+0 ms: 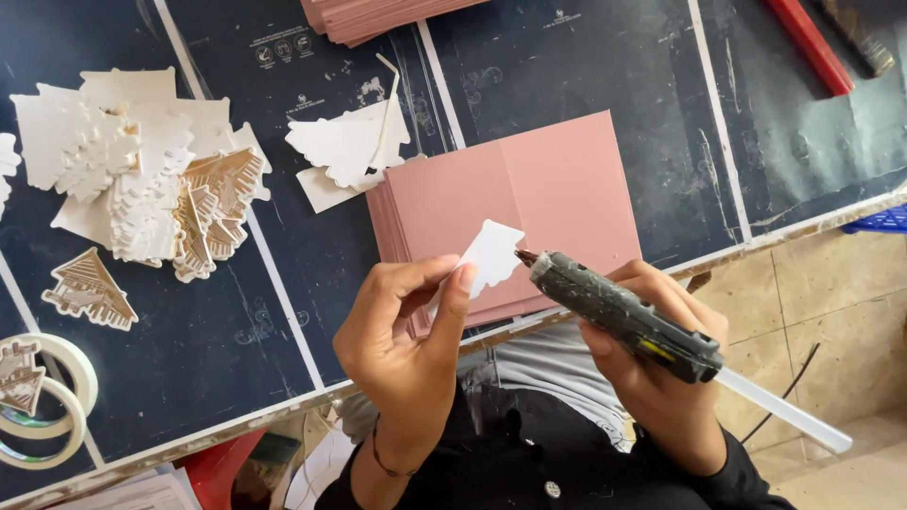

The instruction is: Applying hot glue to decorative paper cutouts and precisely attaching them to the covers of pink folders as part of a manual assembly process.

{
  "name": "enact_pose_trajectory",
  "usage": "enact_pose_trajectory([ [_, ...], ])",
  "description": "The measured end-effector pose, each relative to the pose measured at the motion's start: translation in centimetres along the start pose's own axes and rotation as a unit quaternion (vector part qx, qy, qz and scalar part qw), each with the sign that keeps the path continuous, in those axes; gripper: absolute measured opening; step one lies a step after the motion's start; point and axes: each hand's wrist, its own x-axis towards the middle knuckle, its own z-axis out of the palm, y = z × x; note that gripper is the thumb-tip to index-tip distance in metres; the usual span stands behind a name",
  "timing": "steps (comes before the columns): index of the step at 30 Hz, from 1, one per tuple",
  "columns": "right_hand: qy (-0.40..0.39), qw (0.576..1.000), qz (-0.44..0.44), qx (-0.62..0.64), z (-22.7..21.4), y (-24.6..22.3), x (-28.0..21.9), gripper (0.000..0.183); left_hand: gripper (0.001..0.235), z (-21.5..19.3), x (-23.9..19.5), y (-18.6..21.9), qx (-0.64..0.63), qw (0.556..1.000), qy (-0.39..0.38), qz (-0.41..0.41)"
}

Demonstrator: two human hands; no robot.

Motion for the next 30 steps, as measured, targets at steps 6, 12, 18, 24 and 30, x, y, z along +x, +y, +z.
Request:
enact_pose_trajectory([
  [6,-0.008,0.999,-0.029,-0.026,0.5,0.1,0.7,0.037,0.011,0.1,0.1,0.6,0.007,1.0,0.005,0.014],
  [12,-0.004,0.999,-0.039,-0.023,0.8,0.3,1.0,0.038,0.012,0.1,0.0,0.7,0.005,1.0,0.0,0.019],
  [18,-0.007,0.999,-0.04,-0.037,0.7,0.2,1.1,0.04,0.011,0.0,0.2,0.8,0.006,0.999,-0.005,0.035],
  [24,-0.033,0.997,-0.04,-0.061,0.3,0.1,0.8,0.036,0.011,-0.1,0.4,0.9,-0.006,1.0,0.001,0.028],
  [30,-0.053,0.993,-0.052,-0.09,0.1,0.8,0.0,0.028,0.013,0.0,0.6,0.7,-0.003,0.999,0.019,0.028],
])
